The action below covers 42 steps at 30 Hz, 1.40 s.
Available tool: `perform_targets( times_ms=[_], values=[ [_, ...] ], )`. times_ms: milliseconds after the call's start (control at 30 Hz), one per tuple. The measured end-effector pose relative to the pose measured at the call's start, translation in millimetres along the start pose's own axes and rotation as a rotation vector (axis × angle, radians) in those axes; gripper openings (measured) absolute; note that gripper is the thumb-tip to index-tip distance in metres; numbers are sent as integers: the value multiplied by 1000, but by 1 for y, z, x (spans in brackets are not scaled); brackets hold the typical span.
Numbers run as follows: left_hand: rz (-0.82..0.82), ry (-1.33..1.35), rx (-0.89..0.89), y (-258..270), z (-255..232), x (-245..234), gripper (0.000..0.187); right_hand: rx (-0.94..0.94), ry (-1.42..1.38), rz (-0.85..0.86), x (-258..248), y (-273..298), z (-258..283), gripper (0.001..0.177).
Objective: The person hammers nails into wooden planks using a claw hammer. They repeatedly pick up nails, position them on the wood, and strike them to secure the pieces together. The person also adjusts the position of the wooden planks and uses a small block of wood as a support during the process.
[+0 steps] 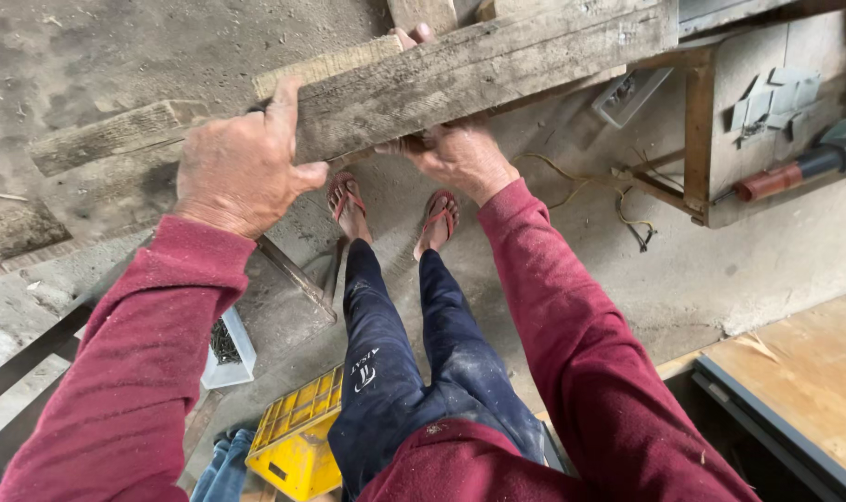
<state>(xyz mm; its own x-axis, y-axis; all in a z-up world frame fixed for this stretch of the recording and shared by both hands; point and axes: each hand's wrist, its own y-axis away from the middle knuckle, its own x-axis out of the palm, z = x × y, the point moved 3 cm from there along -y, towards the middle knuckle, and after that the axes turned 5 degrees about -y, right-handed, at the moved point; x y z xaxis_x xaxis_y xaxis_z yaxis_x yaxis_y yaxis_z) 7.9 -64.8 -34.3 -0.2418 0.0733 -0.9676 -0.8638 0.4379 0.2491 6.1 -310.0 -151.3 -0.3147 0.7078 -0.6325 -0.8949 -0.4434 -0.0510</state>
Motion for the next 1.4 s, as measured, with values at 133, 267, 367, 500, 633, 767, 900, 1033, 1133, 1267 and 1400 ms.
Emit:
perform_targets(
  times_ms=[133,267,367,500,633,767,900,1033,1133,1267,1400],
  values=[
    [24,71,33,0,10,5,103,78,189,67,6,1,0,114],
    [-402,903,-77,4,39,4,52,187,265,94,5,38,42,98],
    [-672,1675,-243,9,58,25,29,49,281,-14,18,80,113,95],
    [-755,1731,-225,6,60,45,11,-163,17,144,75,77,175,86],
    [-847,1737,-275,10,57,51,5,-179,51,157,125,12,163,74],
    [-915,1622,-241,7,51,45,10,-116,390,708,165,-28,129,26],
    [-879,1600,-220,5,47,45,10,-252,243,37,168,-39,124,34],
    [-903,1572,-172,5,47,45,13,326,246,552,199,-31,99,49],
    [-834,1469,-151,6,45,39,14,97,268,121,192,-36,105,62],
    [-705,1341,-157,7,48,36,12,119,235,72,190,-42,105,74],
    [-677,1235,-192,4,48,46,18,198,243,191,187,-47,112,73]
  ],
)
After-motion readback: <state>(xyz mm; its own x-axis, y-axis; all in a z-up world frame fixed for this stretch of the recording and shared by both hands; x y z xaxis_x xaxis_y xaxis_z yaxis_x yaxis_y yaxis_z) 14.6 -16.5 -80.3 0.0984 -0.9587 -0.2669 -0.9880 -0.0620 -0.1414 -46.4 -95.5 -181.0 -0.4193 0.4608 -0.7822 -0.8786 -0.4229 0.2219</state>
